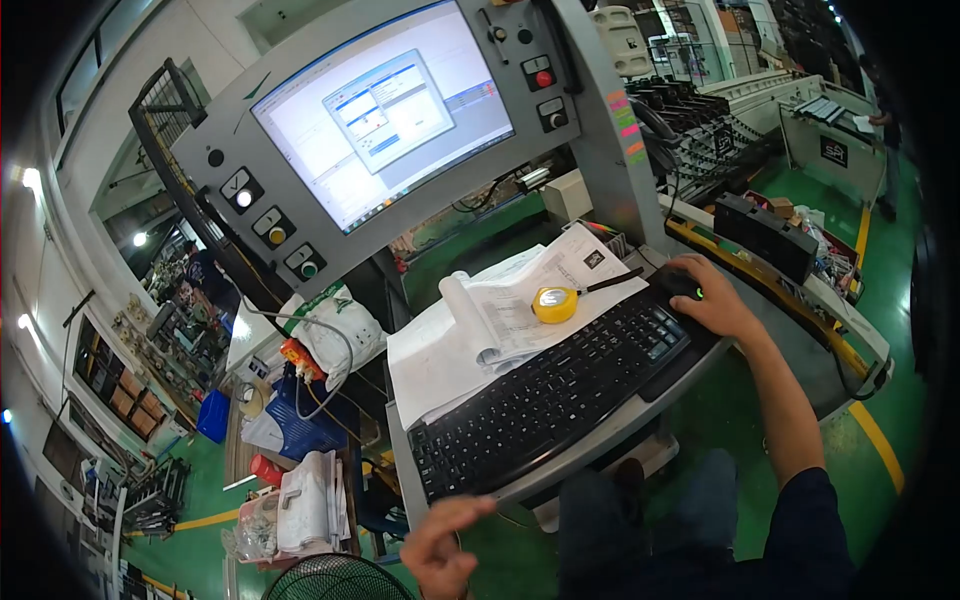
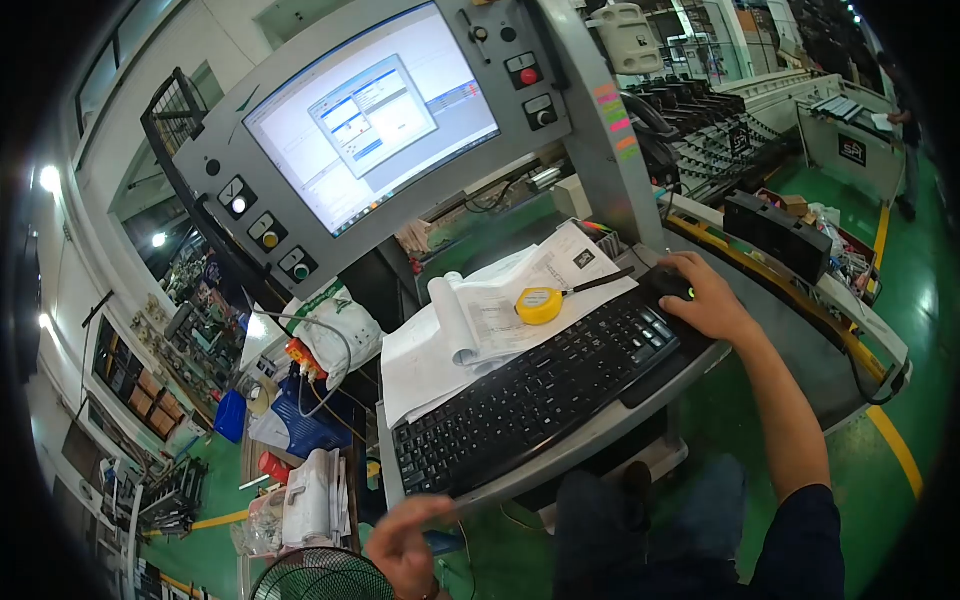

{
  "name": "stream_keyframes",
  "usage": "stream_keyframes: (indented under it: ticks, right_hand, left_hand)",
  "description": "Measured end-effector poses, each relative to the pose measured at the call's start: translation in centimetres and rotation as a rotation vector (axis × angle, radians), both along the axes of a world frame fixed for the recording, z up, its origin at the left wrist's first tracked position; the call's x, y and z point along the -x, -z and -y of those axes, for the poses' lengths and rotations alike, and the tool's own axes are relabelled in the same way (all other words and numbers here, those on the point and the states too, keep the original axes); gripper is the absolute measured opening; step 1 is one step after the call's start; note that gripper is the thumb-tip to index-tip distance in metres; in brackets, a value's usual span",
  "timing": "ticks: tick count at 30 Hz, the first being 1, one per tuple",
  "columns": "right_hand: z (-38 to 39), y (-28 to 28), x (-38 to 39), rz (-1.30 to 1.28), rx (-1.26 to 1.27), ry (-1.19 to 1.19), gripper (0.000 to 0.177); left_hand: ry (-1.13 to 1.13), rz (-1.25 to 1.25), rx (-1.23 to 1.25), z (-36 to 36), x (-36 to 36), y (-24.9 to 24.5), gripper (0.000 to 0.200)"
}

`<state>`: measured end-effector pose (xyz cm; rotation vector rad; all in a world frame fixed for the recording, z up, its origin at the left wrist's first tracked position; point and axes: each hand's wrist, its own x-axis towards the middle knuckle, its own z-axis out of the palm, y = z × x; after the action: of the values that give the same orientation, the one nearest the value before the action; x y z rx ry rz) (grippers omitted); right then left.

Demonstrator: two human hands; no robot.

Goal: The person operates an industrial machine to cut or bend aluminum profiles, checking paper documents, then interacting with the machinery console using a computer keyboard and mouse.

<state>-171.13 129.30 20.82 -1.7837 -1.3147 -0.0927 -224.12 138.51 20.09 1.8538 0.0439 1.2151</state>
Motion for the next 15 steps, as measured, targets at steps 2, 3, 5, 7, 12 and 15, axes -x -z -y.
stream_keyframes:
  ticks: [2, 3, 5, 7, 12, 15]
  right_hand:
    - [-0.1, 0.1, -0.1, 0.017, 0.003, 0.004, 0.063]
    - [-0.1, 0.1, -0.1, 0.027, 0.007, 0.006, 0.063]
    - [-0.1, -0.1, 0.1, 0.032, 0.001, -0.015, 0.063]
    - [-0.1, -0.2, 0.1, 0.066, -0.014, -0.021, 0.062]
    - [0.0, -0.3, 0.7, 0.067, -0.047, 0.004, 0.056]
    - [-0.1, 0.2, 0.3, 0.128, -0.106, 0.033, 0.052]
  left_hand:
    - [-0.328, -0.089, -0.055, -1.6, -0.3, -0.9, 0.059]
    - [-0.493, -0.136, -0.077, -2.2, -0.9, -1.5, 0.053]
    - [-0.688, -0.217, -0.085, -3.2, -1.8, -1.4, 0.054]
    - [-0.807, -0.269, -0.093, -4.0, -2.5, -0.9, 0.057]
    - [-0.899, -0.369, -0.095, -4.2, -3.2, -0.1, 0.061]
    - [-0.935, -0.382, -0.152, -4.7, -3.2, 0.9, 0.06]
